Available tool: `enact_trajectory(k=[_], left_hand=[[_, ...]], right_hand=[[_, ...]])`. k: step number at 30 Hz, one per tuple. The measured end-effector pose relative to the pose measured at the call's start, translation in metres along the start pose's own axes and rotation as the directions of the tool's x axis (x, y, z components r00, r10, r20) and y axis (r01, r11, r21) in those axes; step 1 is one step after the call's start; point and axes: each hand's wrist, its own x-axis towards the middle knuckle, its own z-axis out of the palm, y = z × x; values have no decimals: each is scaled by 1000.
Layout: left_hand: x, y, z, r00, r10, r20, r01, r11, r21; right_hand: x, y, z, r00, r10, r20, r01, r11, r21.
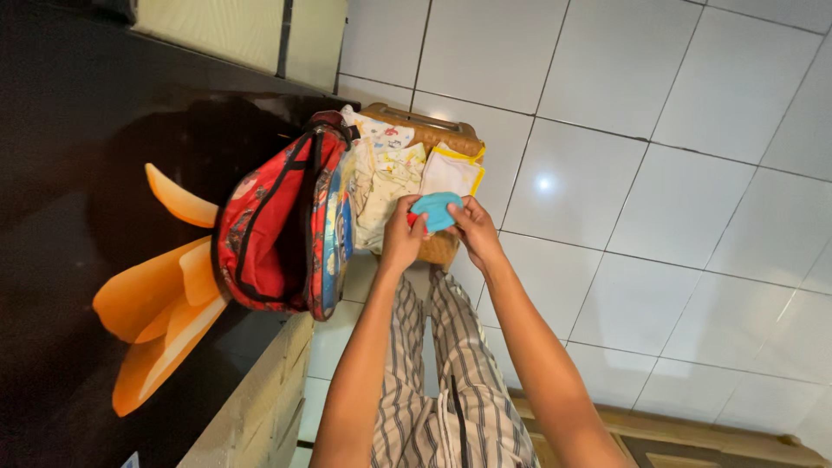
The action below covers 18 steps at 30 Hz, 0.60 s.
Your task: The person sits on the floor, opens a small child's backpack, and takes out cloths and clothing items one at a time, folding each and stacking them on a plastic stool. They then remove a small notebook and other small items from the bag and place them with the stack.
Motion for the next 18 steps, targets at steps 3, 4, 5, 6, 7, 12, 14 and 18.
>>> enact_trajectory(k=[3, 4, 5, 6, 7, 12, 14, 18], left_hand=[[12, 3, 14, 953, 291, -80, -257, 924, 284], [18, 6, 19, 951, 286, -121, -233, 914, 331], [23, 8, 23, 946, 283, -160, -206, 903, 378], [28, 11, 26, 942, 296, -159, -223, 904, 365], [34, 14, 29, 937, 310, -160, -239, 904, 353], [50, 24, 37, 942, 316, -114, -251, 888, 386], [52, 25, 37, 923, 376, -85, -291, 824, 486], [54, 22, 38, 944, 320, -81, -239, 832, 501]], right_hand=[[7, 3, -1, 987, -68, -144, 73, 997, 26], [9, 3, -2, 978, -85, -189, 85, 996, -8], [12, 4, -3, 967, -102, -234, 95, 995, -43], [15, 3, -3, 953, -121, -276, 103, 992, -79], [17, 2, -4, 944, -137, -300, 117, 990, -82], [20, -2, -2, 903, -156, -401, 85, 978, -188], [13, -3, 2, 797, -417, -437, 104, 808, -580], [3, 0, 11, 617, -785, 57, 275, 148, -950]])
